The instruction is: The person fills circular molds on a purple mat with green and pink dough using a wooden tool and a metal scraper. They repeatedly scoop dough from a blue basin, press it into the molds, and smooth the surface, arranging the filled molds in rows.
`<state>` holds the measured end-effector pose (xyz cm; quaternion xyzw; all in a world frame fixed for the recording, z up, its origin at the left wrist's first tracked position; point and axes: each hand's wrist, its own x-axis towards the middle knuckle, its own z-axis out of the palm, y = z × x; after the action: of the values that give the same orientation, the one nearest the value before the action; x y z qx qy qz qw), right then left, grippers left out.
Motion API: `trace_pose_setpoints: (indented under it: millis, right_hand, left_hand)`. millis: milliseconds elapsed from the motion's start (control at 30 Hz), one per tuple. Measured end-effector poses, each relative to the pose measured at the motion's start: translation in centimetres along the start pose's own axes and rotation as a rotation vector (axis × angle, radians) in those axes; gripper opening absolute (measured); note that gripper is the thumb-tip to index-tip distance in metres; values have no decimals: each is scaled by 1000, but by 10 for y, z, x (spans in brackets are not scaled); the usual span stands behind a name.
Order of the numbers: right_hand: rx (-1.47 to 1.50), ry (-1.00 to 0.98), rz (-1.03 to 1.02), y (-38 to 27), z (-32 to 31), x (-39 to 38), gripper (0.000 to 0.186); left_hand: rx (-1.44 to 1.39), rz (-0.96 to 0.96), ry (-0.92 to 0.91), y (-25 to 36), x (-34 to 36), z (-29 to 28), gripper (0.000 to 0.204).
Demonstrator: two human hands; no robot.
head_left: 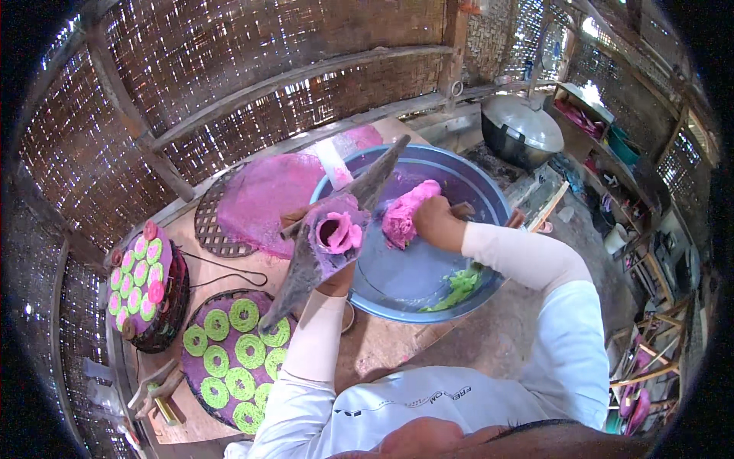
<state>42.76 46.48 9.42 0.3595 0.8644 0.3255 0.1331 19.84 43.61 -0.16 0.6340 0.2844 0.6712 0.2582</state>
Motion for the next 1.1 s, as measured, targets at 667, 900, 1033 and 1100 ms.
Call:
trace_pose_setpoints:
  millis: [667, 900, 1033, 1100]
  right_hand:
    - [279, 68, -9, -37, -1, 1, 9]
    - [271, -42, -47, -28, -28, -48, 10]
    - [361, 47, 18, -20, -29, -34, 13]
    - [351, 162, -22, -29, -16, -25, 12]
  left_hand:
    - [-304, -83, 64, 4, 4, 10, 33]
    - [-236, -44, 101, -26, -1, 13, 32]
    - [-231, -35, 101, -37, 1, 18, 31]
    - [-227, -24, 93, -42, 3, 18, 31]
